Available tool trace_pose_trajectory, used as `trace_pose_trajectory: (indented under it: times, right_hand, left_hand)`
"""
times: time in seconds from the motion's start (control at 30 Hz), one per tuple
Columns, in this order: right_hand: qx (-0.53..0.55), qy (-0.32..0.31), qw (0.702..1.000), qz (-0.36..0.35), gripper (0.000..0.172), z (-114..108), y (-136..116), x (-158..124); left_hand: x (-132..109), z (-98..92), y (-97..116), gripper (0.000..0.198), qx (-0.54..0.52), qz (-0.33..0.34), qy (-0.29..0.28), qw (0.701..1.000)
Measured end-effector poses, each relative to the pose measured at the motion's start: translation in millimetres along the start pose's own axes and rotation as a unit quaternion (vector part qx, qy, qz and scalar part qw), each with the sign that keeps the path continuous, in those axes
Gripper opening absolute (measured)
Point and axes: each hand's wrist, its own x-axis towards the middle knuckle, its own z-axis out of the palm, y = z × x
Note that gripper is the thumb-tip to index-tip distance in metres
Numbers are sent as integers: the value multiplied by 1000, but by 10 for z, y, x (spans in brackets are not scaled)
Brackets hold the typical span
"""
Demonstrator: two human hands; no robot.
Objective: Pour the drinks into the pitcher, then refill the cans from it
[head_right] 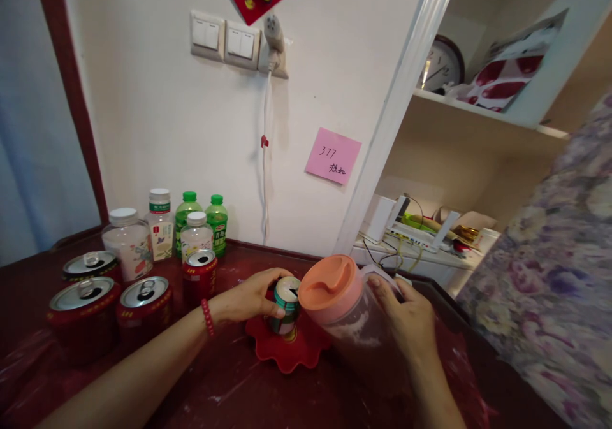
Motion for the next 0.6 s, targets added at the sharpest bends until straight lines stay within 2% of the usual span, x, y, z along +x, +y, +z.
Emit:
trace_pose_trajectory:
  times: [0.37,0.6]
  right_hand:
    - [-3,2,999,-35,59,-30,116,56]
    - [48,52,997,-14,61,-108,252,76]
  left_hand:
    - [8,35,15,60,-33,-8,4,999]
    - [22,143,5,60,-87,-24,22,996]
